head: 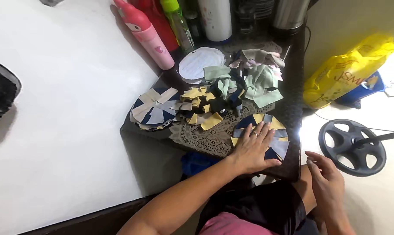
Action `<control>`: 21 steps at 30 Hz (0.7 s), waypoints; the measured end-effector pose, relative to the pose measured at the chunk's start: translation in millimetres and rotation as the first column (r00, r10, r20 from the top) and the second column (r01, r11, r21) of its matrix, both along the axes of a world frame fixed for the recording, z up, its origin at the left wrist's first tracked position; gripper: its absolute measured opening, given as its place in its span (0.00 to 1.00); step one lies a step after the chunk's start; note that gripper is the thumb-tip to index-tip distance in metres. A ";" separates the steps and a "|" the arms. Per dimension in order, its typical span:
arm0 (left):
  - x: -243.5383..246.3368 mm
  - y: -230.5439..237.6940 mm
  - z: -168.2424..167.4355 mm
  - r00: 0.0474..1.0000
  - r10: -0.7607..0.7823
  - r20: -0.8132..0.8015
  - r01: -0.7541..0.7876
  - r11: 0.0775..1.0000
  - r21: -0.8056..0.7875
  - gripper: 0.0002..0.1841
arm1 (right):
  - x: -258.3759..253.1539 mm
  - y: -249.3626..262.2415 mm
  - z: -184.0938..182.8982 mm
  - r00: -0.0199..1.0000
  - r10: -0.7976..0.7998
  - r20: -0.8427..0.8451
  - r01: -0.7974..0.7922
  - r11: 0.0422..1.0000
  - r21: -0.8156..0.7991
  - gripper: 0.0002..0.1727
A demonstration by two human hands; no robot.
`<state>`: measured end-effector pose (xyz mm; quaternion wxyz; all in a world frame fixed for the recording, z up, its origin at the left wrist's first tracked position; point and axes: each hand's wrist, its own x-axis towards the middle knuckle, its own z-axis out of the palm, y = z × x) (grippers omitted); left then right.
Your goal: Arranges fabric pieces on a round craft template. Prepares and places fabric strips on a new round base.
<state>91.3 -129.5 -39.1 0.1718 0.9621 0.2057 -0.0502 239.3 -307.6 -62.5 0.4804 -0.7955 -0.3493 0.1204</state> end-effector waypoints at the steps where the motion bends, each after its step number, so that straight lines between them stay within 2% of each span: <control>1: 1.3 -5.8 -0.2 1.000 -0.009 0.005 0.009 1.000 -0.001 0.54 | 2.6 1.5 0.7 0.994 -0.012 -0.113 0.010 1.000 -0.022 0.18; 4: 7.6 -28.8 -3.0 0.997 -0.049 0.057 0.050 0.999 -0.006 0.56 | 9.1 7.4 4.4 0.926 -0.035 -0.376 0.003 0.996 -0.085 0.17; 6: 13.5 -41.9 -2.9 0.996 -0.073 0.055 0.075 0.997 -0.027 0.56 | 12.3 11.1 7.4 0.869 -0.043 -0.494 -0.004 0.996 -0.093 0.15; 10: 19.7 -49.9 -0.5 0.996 -0.072 0.053 0.076 0.994 -0.075 0.55 | 15.5 19.2 11.5 0.814 -0.059 -0.578 -0.007 0.994 -0.111 0.08; 11: 17.2 -48.9 0.6 0.994 -0.065 0.086 0.074 0.992 -0.101 0.54 | 15.4 21.1 12.2 0.814 -0.062 -0.577 -0.005 0.994 -0.114 0.07; 12: 11.1 -48.1 0.1 0.981 -0.043 0.189 0.067 0.990 -0.123 0.51 | 15.6 22.4 13.2 0.812 -0.066 -0.579 -0.002 0.993 -0.116 0.06; 13: 1.6 -48.6 -2.4 0.933 0.000 0.360 0.049 0.991 -0.126 0.45 | 16.2 22.7 14.7 0.807 -0.069 -0.587 0.002 0.993 -0.115 0.05; 15: -25.7 -52.6 -9.9 0.725 0.117 0.679 -0.043 0.991 -0.124 0.26 | 16.7 21.4 17.3 0.783 -0.081 -0.617 0.019 0.994 -0.107 0.03; 17: -63.1 -63.2 -17.8 0.579 0.304 0.756 -0.110 0.948 -0.298 0.13 | 17.9 19.3 18.4 0.753 -0.082 -0.653 0.029 0.995 -0.092 0.02; 18: -80.2 -71.1 -23.2 0.549 0.447 0.706 -0.119 0.878 -0.463 0.11 | 18.6 17.8 18.2 0.739 -0.081 -0.669 0.032 0.996 -0.085 0.02; 19: -92.8 -79.3 -27.9 0.527 0.607 0.595 -0.128 0.748 -0.651 0.09 | 19.0 16.2 17.6 0.728 -0.079 -0.681 0.036 0.996 -0.078 0.02; 21: -101.4 -88.0 -31.2 0.491 0.833 0.253 -0.161 0.372 -0.914 0.05 | 18.3 13.6 16.2 0.719 -0.078 -0.690 0.043 0.997 -0.069 0.03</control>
